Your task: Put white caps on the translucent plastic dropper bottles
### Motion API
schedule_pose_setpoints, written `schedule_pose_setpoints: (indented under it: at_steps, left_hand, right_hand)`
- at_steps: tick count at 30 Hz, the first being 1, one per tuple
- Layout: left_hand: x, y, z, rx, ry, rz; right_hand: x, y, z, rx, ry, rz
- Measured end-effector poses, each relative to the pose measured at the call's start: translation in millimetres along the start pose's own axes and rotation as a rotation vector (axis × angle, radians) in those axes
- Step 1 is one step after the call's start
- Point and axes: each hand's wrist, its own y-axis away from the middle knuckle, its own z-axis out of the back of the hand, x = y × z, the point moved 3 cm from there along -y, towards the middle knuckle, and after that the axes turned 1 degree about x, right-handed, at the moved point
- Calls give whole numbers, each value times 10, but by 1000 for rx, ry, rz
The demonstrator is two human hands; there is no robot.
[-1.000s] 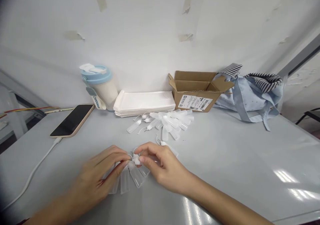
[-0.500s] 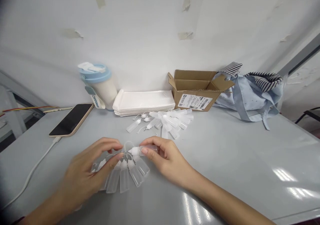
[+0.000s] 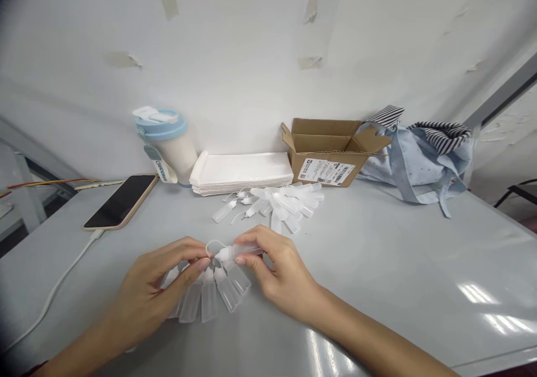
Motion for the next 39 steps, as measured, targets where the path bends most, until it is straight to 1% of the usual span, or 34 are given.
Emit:
schedule_pose_setpoints:
  at_steps: [5, 12, 17, 21, 25, 27, 31, 35, 39]
  left_hand:
    - [6, -4, -37, 7, 79, 44]
    - [10, -10, -40, 47, 174, 145]
    - [14, -6, -58, 53, 211, 147]
    - [40, 9, -82, 44, 218, 127]
    - [64, 20, -93, 36, 206, 109]
    - [63, 10, -80, 42, 191, 110]
    - [33, -28, -21, 69, 172, 117]
    - [23, -49, 37, 42, 167, 139]
    - [41, -53, 31, 31, 154, 167]
  right_hand:
    - [16, 36, -33, -60, -9, 67]
    - [52, 75, -75, -92, 0, 121]
    - [68, 78, -83, -111, 34, 171]
    - [63, 71, -84, -106, 42, 151]
    - [68, 86, -92, -107, 61, 172]
    - [75, 92, -93, -109, 70, 180]
    - [73, 81, -72, -128, 66, 138]
    - [59, 67, -48, -153, 42, 106]
    - [51, 72, -60, -146, 49, 85]
